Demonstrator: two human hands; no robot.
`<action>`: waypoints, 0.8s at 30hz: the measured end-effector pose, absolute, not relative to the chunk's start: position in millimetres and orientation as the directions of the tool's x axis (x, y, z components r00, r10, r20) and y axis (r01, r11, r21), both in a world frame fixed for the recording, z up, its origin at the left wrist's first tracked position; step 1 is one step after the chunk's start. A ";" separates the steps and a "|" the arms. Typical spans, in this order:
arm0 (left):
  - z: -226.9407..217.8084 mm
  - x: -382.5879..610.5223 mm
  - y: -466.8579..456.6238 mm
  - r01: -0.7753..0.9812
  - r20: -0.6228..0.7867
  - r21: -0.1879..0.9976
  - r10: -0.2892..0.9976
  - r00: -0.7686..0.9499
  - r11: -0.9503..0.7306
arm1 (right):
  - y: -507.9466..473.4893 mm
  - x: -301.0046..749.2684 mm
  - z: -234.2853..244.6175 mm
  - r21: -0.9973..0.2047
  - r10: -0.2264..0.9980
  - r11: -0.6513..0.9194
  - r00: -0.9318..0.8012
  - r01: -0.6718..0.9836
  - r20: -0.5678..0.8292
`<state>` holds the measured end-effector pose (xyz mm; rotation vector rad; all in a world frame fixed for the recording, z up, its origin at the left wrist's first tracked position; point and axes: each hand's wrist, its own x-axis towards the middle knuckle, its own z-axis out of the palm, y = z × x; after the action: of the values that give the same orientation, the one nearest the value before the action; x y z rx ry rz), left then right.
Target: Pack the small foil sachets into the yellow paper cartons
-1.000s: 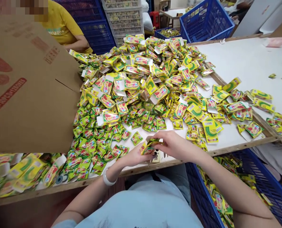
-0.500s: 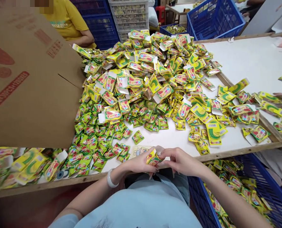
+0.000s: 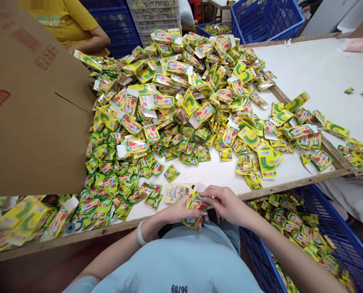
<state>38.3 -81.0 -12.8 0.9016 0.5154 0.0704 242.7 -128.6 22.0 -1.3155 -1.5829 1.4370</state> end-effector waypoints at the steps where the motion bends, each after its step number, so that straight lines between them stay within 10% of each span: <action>1: -14.9 37.1 -85.3 0.141 -0.399 0.718 0.237 0.885 0.681 | -129.5 243.4 20.4 -0.959 0.917 -0.129 -0.338 0.254 -0.213; 5: -23.0 34.7 -103.2 0.148 -0.411 0.575 0.129 0.903 0.804 | -136.2 242.8 12.9 -0.927 0.822 -0.290 -0.434 0.237 -0.368; 10: -19.0 35.4 -117.5 0.097 -0.535 0.687 0.411 0.738 0.720 | -146.8 234.5 13.3 -0.917 0.884 -0.232 -0.325 0.323 -0.338; 18: -27.4 28.3 -125.2 -0.011 -0.497 0.646 0.432 0.753 0.764 | -157.2 232.9 17.1 -0.900 0.876 -0.282 -0.294 0.332 -0.383; 24: -31.8 27.5 -124.4 0.023 -0.538 0.616 0.399 0.743 0.787 | -147.5 231.1 12.2 -0.799 0.674 -0.535 -0.433 0.274 -0.599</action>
<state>27.5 -124.4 -31.8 0.6420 0.7131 0.2221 231.1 -147.5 12.2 -1.4835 -1.3321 2.0489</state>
